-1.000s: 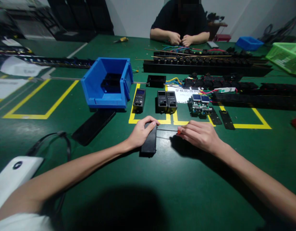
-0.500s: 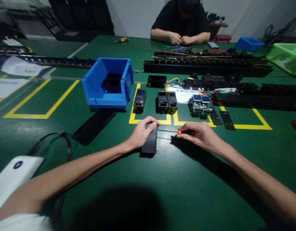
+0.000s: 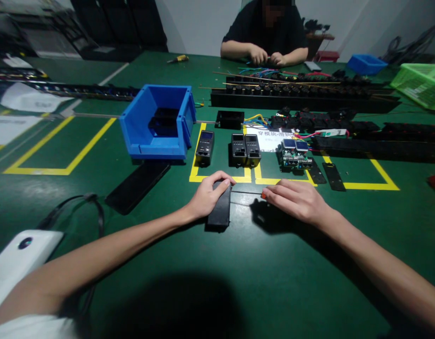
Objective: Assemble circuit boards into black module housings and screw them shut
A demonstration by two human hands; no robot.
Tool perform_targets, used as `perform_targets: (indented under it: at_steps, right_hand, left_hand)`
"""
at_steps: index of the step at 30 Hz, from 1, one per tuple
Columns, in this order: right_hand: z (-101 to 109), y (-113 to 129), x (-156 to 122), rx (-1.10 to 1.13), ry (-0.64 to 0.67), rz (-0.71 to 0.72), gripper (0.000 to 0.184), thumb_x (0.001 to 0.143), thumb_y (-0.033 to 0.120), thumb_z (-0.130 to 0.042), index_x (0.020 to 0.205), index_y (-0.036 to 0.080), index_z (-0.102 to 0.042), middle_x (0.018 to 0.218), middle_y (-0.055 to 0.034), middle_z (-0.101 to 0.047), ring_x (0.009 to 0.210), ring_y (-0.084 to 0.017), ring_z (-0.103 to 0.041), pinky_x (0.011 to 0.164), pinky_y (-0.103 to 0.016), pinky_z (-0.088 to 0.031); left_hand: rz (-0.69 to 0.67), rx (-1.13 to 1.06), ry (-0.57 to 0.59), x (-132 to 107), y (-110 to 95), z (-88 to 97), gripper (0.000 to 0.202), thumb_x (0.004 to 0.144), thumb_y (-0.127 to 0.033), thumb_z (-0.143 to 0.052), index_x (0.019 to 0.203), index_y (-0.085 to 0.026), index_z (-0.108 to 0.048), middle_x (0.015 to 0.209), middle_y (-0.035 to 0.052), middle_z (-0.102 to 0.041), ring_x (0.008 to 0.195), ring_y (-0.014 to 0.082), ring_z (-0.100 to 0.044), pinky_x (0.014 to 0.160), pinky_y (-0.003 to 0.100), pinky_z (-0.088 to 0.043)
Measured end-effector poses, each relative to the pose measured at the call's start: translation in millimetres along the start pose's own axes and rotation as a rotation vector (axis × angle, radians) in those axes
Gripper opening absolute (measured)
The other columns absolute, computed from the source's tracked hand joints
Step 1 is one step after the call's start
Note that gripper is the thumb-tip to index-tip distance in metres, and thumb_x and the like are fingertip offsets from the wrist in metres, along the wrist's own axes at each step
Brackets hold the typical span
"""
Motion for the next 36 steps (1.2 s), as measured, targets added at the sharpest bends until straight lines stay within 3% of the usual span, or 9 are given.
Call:
perform_targets:
  at_steps: [3,6,14,19,24,29,36]
  right_hand:
    - [3,0,-1,-0.077,-0.052,0.018,0.016,0.091,0.014,-0.062,0.107,0.015,-0.064,0.087,-0.0061,-0.074,0.069,-0.015,-0.06,0.059,-0.028,-0.044]
    - [-1,-1,-2,-0.048,-0.022,-0.017,0.016,0.091,0.015,-0.061,0.106,0.015,-0.064,0.085,-0.0057,-0.074,0.067,-0.014,-0.059,0.06,-0.028,-0.045]
    - [-5,-7,3,0.212,0.083,-0.173,0.019,0.097,0.023,-0.051,0.1,0.015,-0.068,0.081,-0.0083,-0.073,0.068,-0.016,-0.065,0.06,-0.027,-0.048]
    - [-8,-14,6,0.447,0.151,-0.355,0.022,0.095,0.032,-0.056,0.089,0.014,-0.068,0.072,-0.0063,-0.069,0.059,-0.014,-0.062,0.054,-0.025,-0.043]
    - [-13,-19,3,0.602,0.162,-0.485,0.023,0.091,0.037,-0.062,0.089,0.015,-0.068,0.08,-0.0081,-0.073,0.062,-0.015,-0.066,0.053,-0.023,-0.044]
    - [-11,-17,1,0.421,0.061,-0.414,0.017,0.088,0.029,-0.063,0.097,0.015,-0.066,0.08,-0.0081,-0.073,0.065,-0.016,-0.066,0.058,-0.025,-0.048]
    - [-12,-12,-8,0.263,0.03,-0.149,0.015,0.094,0.019,-0.054,0.102,0.017,-0.067,0.088,-0.0103,-0.073,0.074,-0.017,-0.066,0.065,-0.028,-0.051]
  left_hand:
    - [-0.006,-0.01,0.002,0,-1,0.0,0.023,0.095,-0.032,-0.048,0.094,-0.016,-0.064,0.097,0.0054,-0.067,0.095,0.0193,-0.061,0.092,0.032,-0.044]
    - [-0.009,-0.015,-0.005,0,-1,0.1,0.021,0.095,-0.032,-0.048,0.096,-0.017,-0.063,0.098,0.0053,-0.066,0.096,0.0193,-0.061,0.092,0.032,-0.044]
    - [0.012,0.0,-0.011,-1,2,-0.1,0.022,0.095,-0.033,-0.048,0.093,-0.016,-0.062,0.095,0.005,-0.066,0.093,0.0189,-0.06,0.09,0.032,-0.044]
    - [0.015,0.0,-0.011,-1,1,-0.5,0.022,0.095,-0.033,-0.048,0.093,-0.016,-0.062,0.095,0.0053,-0.065,0.093,0.0188,-0.06,0.09,0.032,-0.044]
    - [0.013,-0.005,-0.014,-1,0,-0.9,0.022,0.095,-0.034,-0.049,0.092,-0.016,-0.061,0.094,0.0051,-0.065,0.092,0.0185,-0.06,0.089,0.031,-0.044]
    - [0.012,-0.016,-0.011,-1,0,-0.4,0.023,0.095,-0.034,-0.049,0.092,-0.016,-0.062,0.094,0.0054,-0.065,0.092,0.0185,-0.06,0.089,0.031,-0.044]
    - [0.011,-0.021,0.005,-1,-1,-0.8,0.023,0.095,-0.034,-0.048,0.093,-0.016,-0.062,0.095,0.0055,-0.065,0.093,0.019,-0.06,0.09,0.031,-0.044]
Point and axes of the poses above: each hand's wrist, its own x-axis towards the middle knuckle, its own z-axis out of the back of the hand, y = z × x, the point moved 6 cm from there along x, towards the middle knuckle
